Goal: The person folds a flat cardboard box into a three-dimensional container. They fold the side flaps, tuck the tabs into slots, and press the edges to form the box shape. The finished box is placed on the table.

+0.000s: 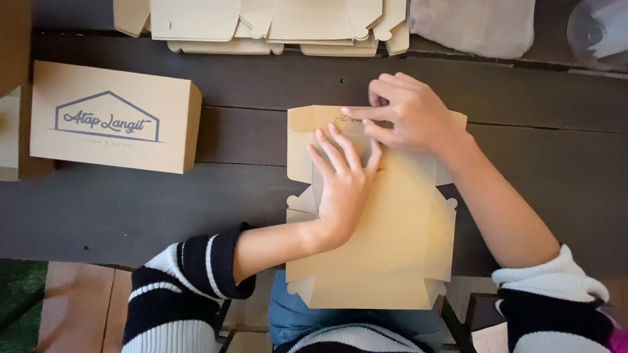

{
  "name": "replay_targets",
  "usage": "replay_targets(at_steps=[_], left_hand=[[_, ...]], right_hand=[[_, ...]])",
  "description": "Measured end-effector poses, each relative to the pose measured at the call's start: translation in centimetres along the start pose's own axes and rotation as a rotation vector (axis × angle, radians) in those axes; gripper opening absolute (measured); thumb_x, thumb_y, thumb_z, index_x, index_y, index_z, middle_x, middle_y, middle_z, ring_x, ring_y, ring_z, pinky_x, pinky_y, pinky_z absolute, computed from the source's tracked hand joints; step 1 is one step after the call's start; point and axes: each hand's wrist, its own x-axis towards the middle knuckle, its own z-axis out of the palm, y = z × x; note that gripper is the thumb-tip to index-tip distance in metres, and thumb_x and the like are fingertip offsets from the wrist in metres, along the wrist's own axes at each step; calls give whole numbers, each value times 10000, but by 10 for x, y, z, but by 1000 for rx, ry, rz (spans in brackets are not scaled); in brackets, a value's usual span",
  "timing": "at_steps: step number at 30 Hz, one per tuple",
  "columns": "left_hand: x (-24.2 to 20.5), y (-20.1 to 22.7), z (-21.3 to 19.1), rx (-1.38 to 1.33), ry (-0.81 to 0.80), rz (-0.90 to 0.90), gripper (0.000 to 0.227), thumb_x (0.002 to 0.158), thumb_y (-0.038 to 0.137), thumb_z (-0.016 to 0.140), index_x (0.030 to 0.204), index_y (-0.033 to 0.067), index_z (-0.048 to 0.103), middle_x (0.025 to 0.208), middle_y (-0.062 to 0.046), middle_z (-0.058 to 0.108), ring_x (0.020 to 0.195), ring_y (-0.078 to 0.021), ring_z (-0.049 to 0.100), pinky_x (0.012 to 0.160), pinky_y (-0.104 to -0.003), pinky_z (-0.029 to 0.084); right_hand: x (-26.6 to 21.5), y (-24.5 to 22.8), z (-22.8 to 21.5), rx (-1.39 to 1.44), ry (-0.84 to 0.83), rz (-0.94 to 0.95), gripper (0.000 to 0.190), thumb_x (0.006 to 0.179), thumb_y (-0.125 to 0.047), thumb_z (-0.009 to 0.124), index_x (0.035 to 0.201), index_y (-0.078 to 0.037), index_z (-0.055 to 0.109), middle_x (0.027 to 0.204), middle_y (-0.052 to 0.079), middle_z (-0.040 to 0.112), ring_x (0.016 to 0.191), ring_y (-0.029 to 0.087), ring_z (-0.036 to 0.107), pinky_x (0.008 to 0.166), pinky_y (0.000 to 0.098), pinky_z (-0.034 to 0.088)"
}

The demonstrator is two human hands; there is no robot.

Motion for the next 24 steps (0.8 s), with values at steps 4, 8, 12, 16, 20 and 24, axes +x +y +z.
replay_targets(at_steps=[4,8,12,16,20,24], left_hand=[[-1,1,2,-5,-3,-4,724,878,709,563,1394,208,480,1322,-352,589,1245,-577,568,1009,-708,463],[-1,4,7,-6,-4,-7,688,914,702,527,1373,194,468,1320,-357,582,1254,-583,559,1014,-719,456],[-1,3,7,-8,-8,-1,693,907,707,533,1376,201,460,1313,-354,584,1243,-585,565,1013,-718,454],[0,3,8,-9,-2,1,697,905,708,545,1381,207,460,1302,-355,591,1217,-580,586,995,-711,469],[4,5,16,10,-13,28,757,856,732,581,1436,268,436,1241,-331,623,1136,-564,632,934,-699,512],[15,13,35,-40,-76,114,548,973,480,618,1449,270,447,1135,-373,643,987,-583,684,813,-659,579]], right_hand=[[19,-3,10,18,5,-27,157,914,-224,708,998,-233,841,793,28,474,705,215,519,697,369,454],[37,-15,10,17,-12,-14,140,928,-254,704,942,-206,835,789,24,465,698,214,510,705,362,445],[36,-15,11,-2,-52,16,185,942,-291,679,1047,-295,831,804,8,433,728,214,528,713,367,450],[12,-8,-5,-22,-82,52,172,946,-279,688,1034,-283,836,813,22,455,748,227,543,731,370,465],[-13,-18,-41,-108,-131,185,124,929,-256,723,949,-175,815,833,54,506,786,256,579,787,387,494],[-38,-26,-53,-339,-98,173,101,928,-180,752,841,-137,778,913,20,608,835,199,624,802,337,508]])
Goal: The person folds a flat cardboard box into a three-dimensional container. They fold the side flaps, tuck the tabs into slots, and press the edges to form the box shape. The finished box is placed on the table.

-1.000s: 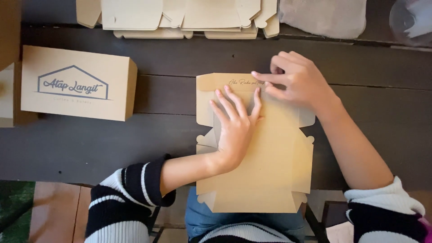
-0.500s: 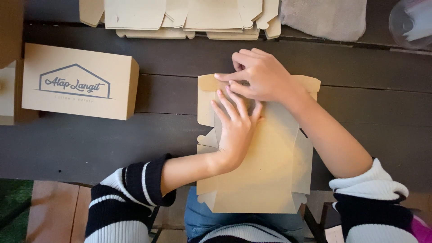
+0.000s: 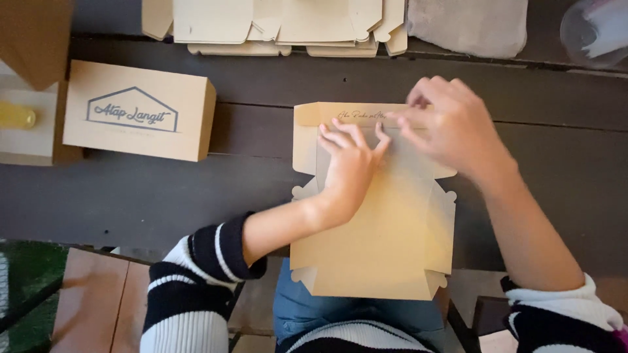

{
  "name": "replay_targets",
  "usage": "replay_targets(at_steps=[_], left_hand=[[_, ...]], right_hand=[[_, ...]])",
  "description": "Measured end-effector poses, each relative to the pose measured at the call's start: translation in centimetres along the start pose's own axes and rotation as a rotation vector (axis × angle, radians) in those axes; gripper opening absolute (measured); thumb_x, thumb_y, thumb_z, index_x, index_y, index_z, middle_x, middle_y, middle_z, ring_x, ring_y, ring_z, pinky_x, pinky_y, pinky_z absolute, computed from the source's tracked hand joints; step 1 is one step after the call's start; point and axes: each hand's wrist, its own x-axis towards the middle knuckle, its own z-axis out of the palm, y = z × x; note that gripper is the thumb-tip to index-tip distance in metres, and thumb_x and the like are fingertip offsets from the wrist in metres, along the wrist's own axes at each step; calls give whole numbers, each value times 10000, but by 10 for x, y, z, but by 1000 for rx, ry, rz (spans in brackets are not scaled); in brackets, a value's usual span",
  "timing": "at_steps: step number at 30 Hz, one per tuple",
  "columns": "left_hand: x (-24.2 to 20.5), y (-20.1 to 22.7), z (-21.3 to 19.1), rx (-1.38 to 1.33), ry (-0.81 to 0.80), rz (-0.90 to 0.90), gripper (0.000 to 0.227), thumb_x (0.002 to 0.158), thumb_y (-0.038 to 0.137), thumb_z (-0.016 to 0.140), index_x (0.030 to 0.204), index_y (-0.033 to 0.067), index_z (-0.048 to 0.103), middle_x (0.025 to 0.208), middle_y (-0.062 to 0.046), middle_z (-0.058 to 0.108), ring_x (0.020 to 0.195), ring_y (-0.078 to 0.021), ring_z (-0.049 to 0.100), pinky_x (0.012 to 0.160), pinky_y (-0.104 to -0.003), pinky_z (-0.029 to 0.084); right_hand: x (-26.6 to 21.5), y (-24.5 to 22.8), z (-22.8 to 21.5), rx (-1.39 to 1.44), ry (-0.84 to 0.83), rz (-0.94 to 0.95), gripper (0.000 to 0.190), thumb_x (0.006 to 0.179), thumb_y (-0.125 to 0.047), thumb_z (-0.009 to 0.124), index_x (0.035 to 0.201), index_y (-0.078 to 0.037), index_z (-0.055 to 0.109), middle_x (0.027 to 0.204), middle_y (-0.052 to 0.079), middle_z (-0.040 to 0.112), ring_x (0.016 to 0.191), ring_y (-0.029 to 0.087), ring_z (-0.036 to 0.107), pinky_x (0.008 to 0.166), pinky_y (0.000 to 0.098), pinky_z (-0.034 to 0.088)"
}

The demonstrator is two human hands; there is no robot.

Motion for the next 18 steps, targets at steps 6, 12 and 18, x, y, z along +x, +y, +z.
replay_targets(at_steps=[6,12,18], left_hand=[[67,23,64,-422,16,0,286,836,126,701,1097,232,653,746,-236,687,636,-505,688,477,-855,410],[102,-33,-57,-204,-758,414,622,717,599,876,1109,127,778,1048,-178,755,1002,-429,728,831,-650,599],[142,-47,-68,-222,-933,418,857,692,768,782,1314,187,690,1297,-81,695,1204,-301,666,1031,-479,511]], right_hand=[[14,-152,-44,687,409,-180,182,935,-277,672,877,-157,795,941,17,753,832,230,741,719,351,584],[2,-208,-34,1190,140,76,310,1014,-157,523,1250,-11,662,1169,172,673,1092,387,697,889,491,582],[-9,-228,22,1646,7,526,233,1045,-190,519,1124,-53,689,1034,52,659,1022,188,606,946,372,486]])
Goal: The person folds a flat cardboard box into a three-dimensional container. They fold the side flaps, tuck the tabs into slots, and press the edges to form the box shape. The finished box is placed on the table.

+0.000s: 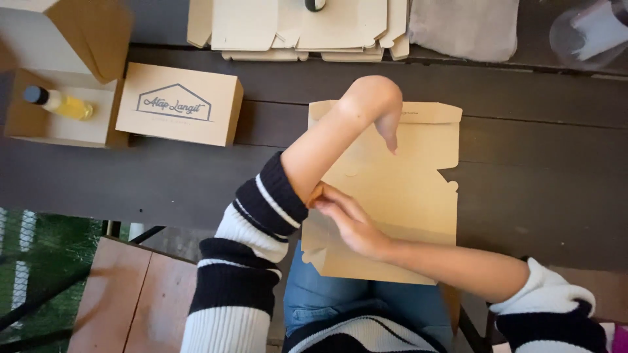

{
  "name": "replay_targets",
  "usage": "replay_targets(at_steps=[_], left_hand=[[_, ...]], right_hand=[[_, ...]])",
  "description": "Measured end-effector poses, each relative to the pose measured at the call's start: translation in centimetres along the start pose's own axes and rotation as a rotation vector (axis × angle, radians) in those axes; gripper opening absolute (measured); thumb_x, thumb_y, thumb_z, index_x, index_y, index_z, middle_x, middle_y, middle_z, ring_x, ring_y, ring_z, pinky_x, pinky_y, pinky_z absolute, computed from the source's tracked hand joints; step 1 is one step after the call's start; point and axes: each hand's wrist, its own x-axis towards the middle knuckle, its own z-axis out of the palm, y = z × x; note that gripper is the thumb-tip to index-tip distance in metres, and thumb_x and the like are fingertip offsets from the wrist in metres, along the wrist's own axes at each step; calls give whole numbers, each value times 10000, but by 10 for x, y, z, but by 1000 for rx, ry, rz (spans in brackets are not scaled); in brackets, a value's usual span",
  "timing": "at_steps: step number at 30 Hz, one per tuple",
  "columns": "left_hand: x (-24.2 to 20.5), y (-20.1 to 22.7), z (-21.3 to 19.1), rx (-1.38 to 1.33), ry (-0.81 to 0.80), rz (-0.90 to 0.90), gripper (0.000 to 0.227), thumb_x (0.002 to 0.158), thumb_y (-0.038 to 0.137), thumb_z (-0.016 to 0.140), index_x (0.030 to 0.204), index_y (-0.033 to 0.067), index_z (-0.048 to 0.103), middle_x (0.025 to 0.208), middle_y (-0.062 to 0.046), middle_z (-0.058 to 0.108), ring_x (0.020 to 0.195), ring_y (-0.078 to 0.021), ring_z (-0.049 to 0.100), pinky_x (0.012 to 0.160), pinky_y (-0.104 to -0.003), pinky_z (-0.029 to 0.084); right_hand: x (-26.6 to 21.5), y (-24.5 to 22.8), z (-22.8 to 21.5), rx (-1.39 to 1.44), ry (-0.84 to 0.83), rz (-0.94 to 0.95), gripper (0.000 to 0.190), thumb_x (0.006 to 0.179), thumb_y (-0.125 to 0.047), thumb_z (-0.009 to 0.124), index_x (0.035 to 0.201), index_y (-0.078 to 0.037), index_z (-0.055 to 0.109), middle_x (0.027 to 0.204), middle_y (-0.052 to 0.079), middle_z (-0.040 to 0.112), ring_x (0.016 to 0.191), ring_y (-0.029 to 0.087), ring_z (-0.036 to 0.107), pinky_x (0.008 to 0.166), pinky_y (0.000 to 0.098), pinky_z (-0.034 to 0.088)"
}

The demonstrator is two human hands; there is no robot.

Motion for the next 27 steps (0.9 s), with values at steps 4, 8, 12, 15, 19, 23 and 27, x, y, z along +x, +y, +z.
replay_targets(at_steps=[4,8,12,15,19,23,27], left_hand=[[-50,-10,-30,-25,-174,23,1034,741,814,659,1528,170,478,1560,-73,485,1430,-309,472,1169,-463,377],[-58,-10,-42,-87,-259,31,911,811,733,646,1519,178,506,1607,-117,421,1489,-307,383,1167,-465,387],[-64,-9,-54,-90,-334,63,761,843,631,665,1457,194,559,1622,-69,420,1516,-268,355,1187,-440,359],[-50,-13,-57,-77,-366,56,721,852,666,630,1453,272,574,1616,-73,424,1497,-260,384,1180,-426,375],[-46,-6,-40,61,-160,11,513,802,672,664,1201,360,741,1370,139,648,1119,-114,667,936,-321,506],[-38,-5,-22,-39,-135,-55,695,810,664,671,1409,312,634,1488,75,571,1260,-190,633,1007,-372,509],[12,8,-10,-38,-51,-62,486,851,547,742,1221,232,756,1260,97,731,1112,-197,709,949,-359,545]], right_hand=[[15,-11,7,8,-70,241,659,1035,-250,485,1580,59,278,1596,369,299,1454,477,364,1215,609,211],[35,17,35,-550,-127,489,530,1045,-121,467,1558,2,413,1513,164,520,1404,148,491,1229,203,287],[31,-2,27,-435,-621,706,799,994,-657,398,1437,-13,563,1448,271,559,1369,466,511,1158,573,389],[6,5,21,-383,-795,328,548,1035,-447,369,1241,30,542,1251,303,568,1166,477,515,1020,552,406],[-16,-23,11,-281,-1010,-259,327,1096,-132,331,947,95,514,955,351,584,861,494,524,814,520,432],[-7,-113,3,-287,-735,-105,271,1072,-366,424,1104,-100,458,900,68,534,752,207,539,745,335,472],[9,-118,31,-370,-517,-25,522,1037,-398,465,1494,-147,479,911,40,552,764,149,501,762,259,421]])
